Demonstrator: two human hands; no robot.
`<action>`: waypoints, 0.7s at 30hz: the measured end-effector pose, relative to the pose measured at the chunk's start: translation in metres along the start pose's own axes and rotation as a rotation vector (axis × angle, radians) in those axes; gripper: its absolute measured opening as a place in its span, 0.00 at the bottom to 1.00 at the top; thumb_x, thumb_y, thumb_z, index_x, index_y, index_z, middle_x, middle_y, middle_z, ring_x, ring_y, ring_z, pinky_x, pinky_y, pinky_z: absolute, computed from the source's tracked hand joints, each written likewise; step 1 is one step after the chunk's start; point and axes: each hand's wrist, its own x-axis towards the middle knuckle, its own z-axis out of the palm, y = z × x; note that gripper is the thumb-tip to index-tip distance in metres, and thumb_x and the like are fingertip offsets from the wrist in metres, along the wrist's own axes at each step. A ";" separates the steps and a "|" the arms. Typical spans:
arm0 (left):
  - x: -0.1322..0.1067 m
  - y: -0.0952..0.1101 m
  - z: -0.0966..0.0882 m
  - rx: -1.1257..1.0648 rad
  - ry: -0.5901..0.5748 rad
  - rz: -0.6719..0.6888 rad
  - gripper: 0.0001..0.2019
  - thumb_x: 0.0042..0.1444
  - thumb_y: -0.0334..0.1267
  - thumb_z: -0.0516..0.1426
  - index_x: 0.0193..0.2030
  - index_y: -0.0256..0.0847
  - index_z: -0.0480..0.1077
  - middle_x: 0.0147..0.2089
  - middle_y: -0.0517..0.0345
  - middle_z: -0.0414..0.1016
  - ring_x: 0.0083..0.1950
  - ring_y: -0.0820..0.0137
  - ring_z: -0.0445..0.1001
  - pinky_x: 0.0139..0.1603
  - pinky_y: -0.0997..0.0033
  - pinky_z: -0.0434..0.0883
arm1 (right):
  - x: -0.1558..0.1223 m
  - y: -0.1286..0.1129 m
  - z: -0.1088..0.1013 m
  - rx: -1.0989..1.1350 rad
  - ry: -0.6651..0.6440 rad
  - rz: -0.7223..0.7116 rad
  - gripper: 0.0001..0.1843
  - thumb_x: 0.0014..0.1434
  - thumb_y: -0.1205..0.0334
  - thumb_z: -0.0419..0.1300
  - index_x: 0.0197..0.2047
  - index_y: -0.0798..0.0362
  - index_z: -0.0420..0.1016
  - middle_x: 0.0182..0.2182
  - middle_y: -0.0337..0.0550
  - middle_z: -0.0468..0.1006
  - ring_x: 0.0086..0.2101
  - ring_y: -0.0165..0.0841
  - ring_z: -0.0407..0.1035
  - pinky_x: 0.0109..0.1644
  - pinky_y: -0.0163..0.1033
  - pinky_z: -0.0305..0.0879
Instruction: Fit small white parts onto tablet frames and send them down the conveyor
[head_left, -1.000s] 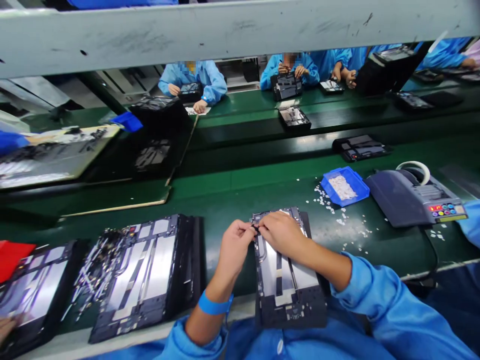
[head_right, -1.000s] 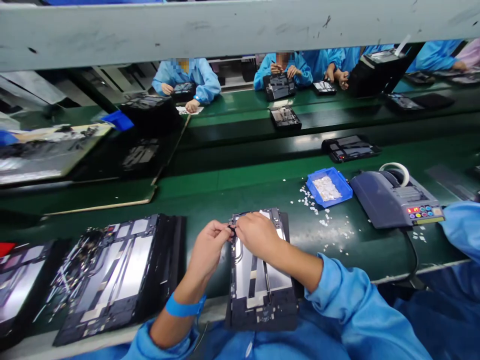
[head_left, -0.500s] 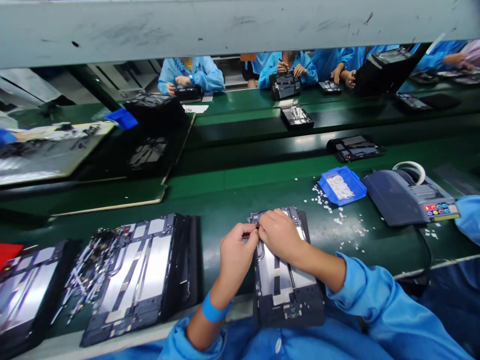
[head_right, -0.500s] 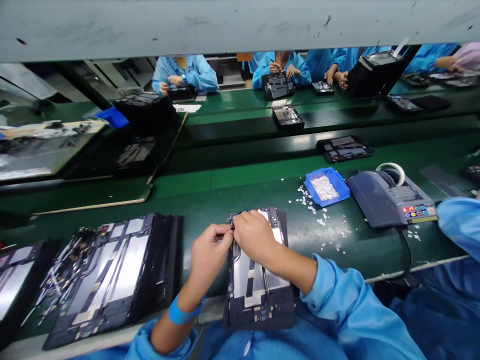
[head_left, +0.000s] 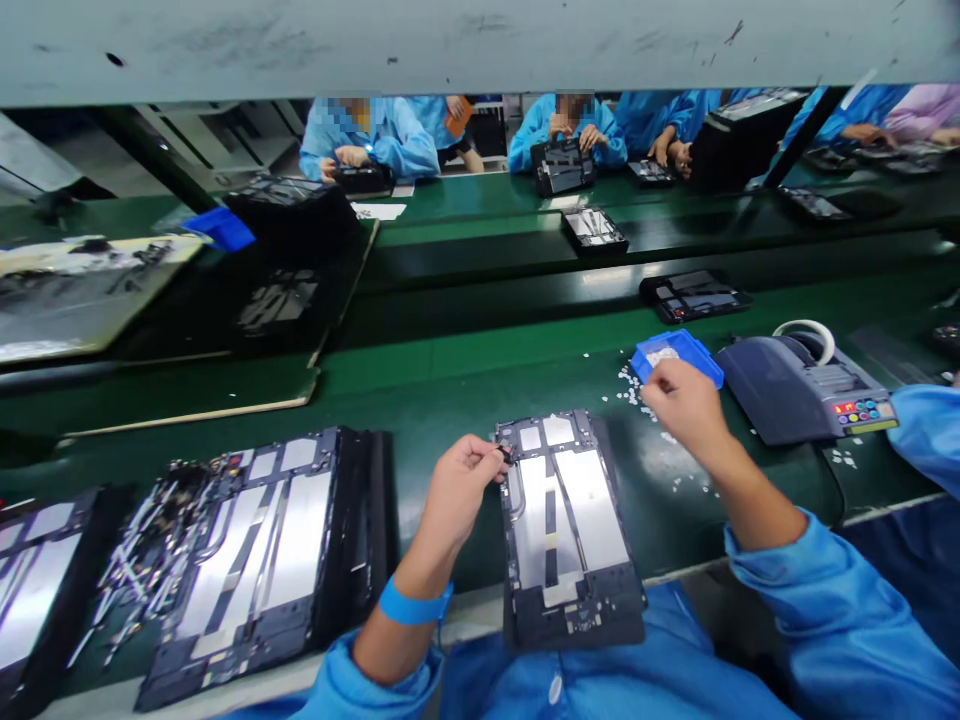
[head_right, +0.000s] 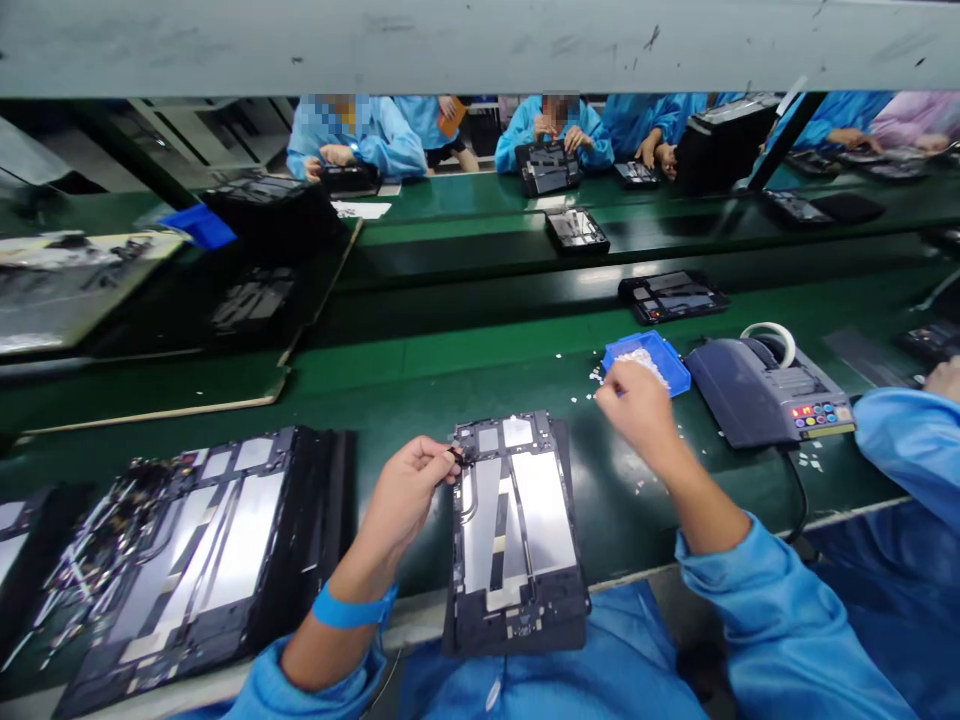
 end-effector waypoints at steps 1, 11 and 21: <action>0.000 0.001 0.000 0.005 -0.001 -0.001 0.06 0.48 0.39 0.63 0.29 0.41 0.71 0.27 0.59 0.77 0.28 0.71 0.73 0.33 0.71 0.70 | 0.006 0.019 -0.010 -0.089 -0.006 0.107 0.08 0.56 0.64 0.56 0.26 0.50 0.69 0.27 0.43 0.74 0.30 0.36 0.67 0.36 0.39 0.55; 0.000 0.008 -0.028 0.625 0.111 0.379 0.08 0.61 0.41 0.59 0.40 0.44 0.79 0.40 0.54 0.82 0.40 0.62 0.79 0.44 0.64 0.74 | -0.007 -0.054 0.010 0.278 -0.308 -0.002 0.11 0.63 0.61 0.56 0.37 0.50 0.81 0.35 0.42 0.85 0.36 0.36 0.76 0.40 0.36 0.64; 0.003 -0.011 -0.032 0.980 -0.046 0.673 0.16 0.68 0.32 0.53 0.57 0.42 0.77 0.52 0.47 0.82 0.53 0.56 0.78 0.56 0.57 0.73 | 0.005 -0.145 0.083 0.036 -0.582 -0.110 0.14 0.59 0.62 0.60 0.24 0.51 0.80 0.24 0.43 0.81 0.26 0.32 0.69 0.29 0.37 0.51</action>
